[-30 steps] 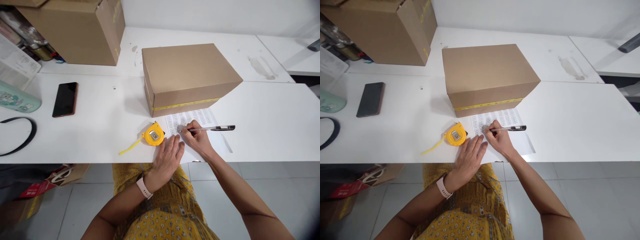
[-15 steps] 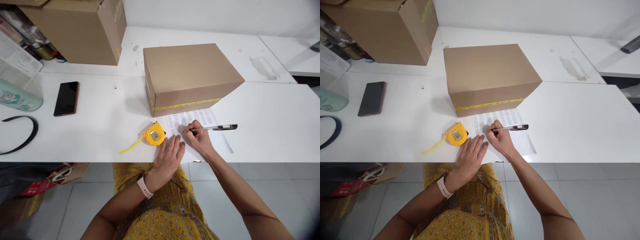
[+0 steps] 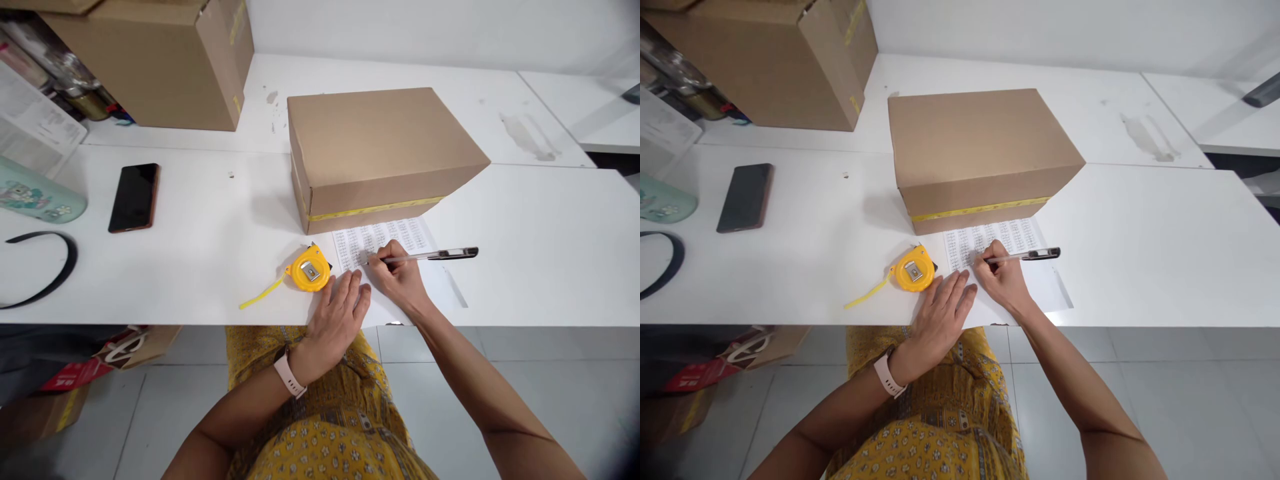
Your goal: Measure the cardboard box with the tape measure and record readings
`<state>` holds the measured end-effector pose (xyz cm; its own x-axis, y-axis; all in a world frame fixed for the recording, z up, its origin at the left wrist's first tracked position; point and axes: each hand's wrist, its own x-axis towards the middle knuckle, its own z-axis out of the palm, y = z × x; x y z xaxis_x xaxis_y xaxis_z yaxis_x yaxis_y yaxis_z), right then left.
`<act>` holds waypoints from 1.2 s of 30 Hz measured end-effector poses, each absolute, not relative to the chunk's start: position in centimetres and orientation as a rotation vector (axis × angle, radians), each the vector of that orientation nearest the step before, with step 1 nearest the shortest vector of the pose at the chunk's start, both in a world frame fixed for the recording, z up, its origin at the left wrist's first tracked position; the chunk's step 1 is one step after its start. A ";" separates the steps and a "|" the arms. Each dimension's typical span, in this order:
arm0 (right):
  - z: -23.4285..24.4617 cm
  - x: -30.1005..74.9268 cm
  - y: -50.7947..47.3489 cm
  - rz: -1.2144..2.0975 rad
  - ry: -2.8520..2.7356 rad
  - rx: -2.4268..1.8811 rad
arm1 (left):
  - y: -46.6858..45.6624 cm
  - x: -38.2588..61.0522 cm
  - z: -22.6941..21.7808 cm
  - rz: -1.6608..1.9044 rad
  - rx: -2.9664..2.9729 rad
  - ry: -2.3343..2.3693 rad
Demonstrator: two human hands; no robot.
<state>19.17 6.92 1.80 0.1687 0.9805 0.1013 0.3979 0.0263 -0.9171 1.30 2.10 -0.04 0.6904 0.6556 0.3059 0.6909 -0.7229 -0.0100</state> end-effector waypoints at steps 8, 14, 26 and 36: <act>1.5 19.3 7.0 0.782 -1.394 -1.514 | 2.1 1.3 -0.1 -0.426 -2.776 -1.115; 1.7 19.2 6.9 0.808 -1.383 -1.531 | 2.1 1.3 -0.2 -0.419 -2.777 -1.112; 1.5 19.2 7.1 0.771 -1.354 -1.557 | 2.1 1.3 -0.1 -0.431 -2.768 -1.106; 1.8 19.8 6.8 0.839 -1.285 -1.533 | 2.1 1.3 -0.2 -0.410 -2.784 -1.126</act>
